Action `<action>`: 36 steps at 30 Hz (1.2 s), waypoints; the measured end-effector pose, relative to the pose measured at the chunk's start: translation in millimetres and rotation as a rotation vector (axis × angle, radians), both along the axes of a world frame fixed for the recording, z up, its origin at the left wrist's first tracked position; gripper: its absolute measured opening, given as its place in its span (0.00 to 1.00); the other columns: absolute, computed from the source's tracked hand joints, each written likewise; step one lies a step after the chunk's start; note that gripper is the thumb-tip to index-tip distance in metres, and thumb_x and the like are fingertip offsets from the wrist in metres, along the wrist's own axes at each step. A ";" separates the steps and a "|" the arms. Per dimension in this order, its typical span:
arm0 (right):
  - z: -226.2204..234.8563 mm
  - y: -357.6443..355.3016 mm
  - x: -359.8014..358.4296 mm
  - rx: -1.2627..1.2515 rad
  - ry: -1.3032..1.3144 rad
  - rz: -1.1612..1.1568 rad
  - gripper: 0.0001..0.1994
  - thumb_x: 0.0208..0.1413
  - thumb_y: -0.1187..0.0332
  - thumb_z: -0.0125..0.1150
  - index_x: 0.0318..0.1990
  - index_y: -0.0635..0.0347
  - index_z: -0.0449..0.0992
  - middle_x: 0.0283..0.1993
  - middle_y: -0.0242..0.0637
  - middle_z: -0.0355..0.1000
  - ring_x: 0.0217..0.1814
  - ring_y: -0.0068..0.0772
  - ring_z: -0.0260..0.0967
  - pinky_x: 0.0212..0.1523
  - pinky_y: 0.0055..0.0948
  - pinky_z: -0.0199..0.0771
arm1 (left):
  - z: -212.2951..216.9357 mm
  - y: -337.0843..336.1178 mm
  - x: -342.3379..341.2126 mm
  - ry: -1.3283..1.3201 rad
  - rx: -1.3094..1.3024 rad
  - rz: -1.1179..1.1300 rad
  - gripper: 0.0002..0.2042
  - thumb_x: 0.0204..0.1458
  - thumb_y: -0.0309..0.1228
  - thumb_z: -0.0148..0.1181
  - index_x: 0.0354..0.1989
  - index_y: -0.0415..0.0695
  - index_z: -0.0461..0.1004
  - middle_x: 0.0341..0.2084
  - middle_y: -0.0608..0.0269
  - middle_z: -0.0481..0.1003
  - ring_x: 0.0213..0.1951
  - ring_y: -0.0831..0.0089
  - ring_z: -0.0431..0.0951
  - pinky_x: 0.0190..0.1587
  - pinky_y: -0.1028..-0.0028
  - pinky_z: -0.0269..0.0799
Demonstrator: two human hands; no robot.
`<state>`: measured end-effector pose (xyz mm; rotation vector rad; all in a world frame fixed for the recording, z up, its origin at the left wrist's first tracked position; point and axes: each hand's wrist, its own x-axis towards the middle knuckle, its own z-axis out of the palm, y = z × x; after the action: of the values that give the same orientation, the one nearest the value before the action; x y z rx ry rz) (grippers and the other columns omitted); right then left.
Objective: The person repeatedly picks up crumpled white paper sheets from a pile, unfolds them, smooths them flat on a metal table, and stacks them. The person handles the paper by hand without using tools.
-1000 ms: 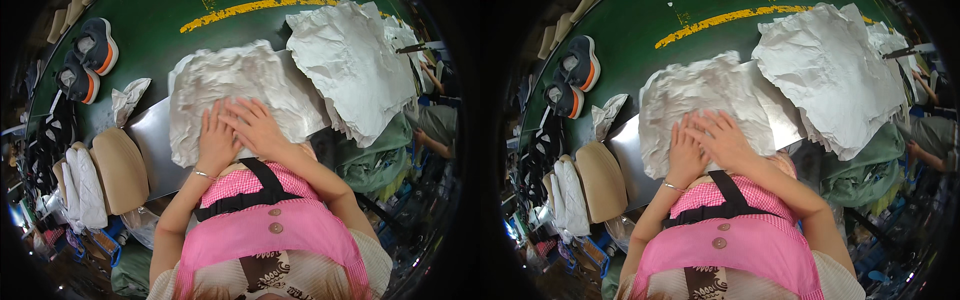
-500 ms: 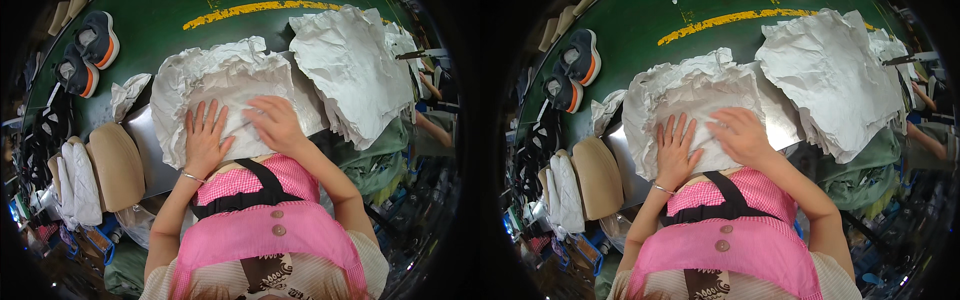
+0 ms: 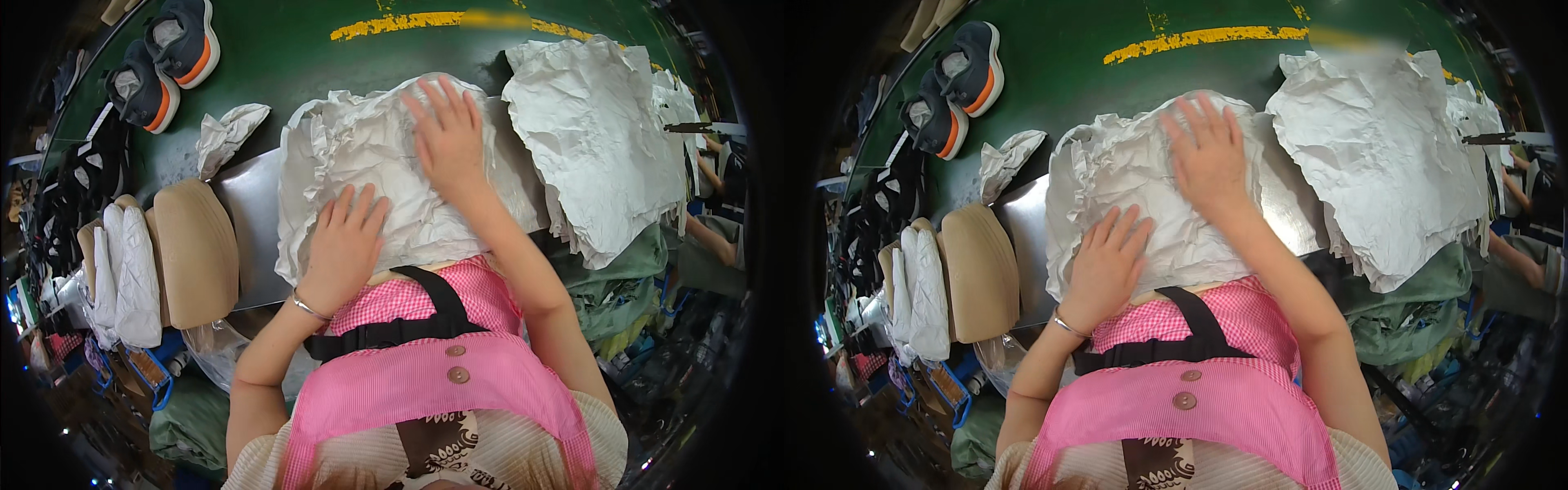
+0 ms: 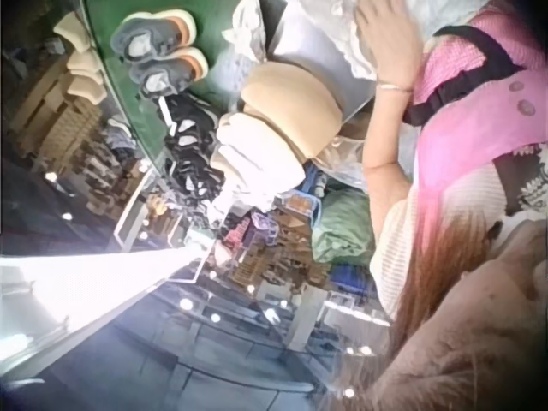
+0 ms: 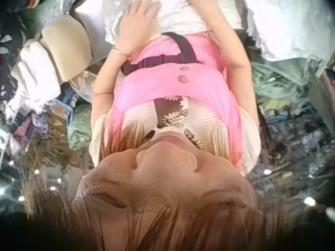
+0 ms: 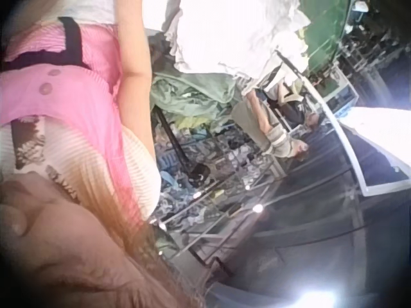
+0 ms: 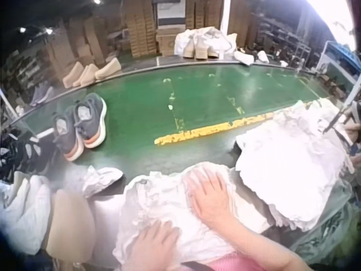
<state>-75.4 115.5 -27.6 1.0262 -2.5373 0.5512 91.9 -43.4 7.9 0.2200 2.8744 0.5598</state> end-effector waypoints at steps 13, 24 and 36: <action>-24.5 -6.9 37.2 0.000 -0.196 0.057 0.28 0.54 0.66 0.59 0.65 0.52 0.68 0.69 0.42 0.61 0.74 0.49 0.52 0.72 0.54 0.47 | -46.4 -50.2 -70.4 0.351 -0.123 0.239 0.40 0.53 0.49 0.60 0.70 0.40 0.56 0.70 0.52 0.57 0.66 0.49 0.61 0.71 0.48 0.46; -42.5 -5.0 40.3 -0.133 -0.198 0.072 0.24 0.57 0.66 0.55 0.62 0.56 0.69 0.70 0.45 0.59 0.76 0.49 0.49 0.75 0.51 0.43 | -87.9 -61.8 -66.2 0.416 -0.105 0.482 0.24 0.65 0.38 0.49 0.65 0.36 0.61 0.60 0.36 0.63 0.62 0.41 0.60 0.65 0.51 0.55; -59.0 -11.6 41.6 -0.203 -0.144 0.048 0.24 0.56 0.65 0.58 0.62 0.55 0.70 0.70 0.43 0.59 0.76 0.47 0.48 0.75 0.50 0.42 | -73.3 -58.0 -71.8 0.416 -0.040 0.421 0.22 0.65 0.36 0.49 0.64 0.38 0.64 0.53 0.38 0.67 0.58 0.43 0.63 0.61 0.52 0.59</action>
<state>-33.8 103.9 -86.6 1.0073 -2.5189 0.9063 20.0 -101.4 -65.3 -0.3241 3.3564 0.5805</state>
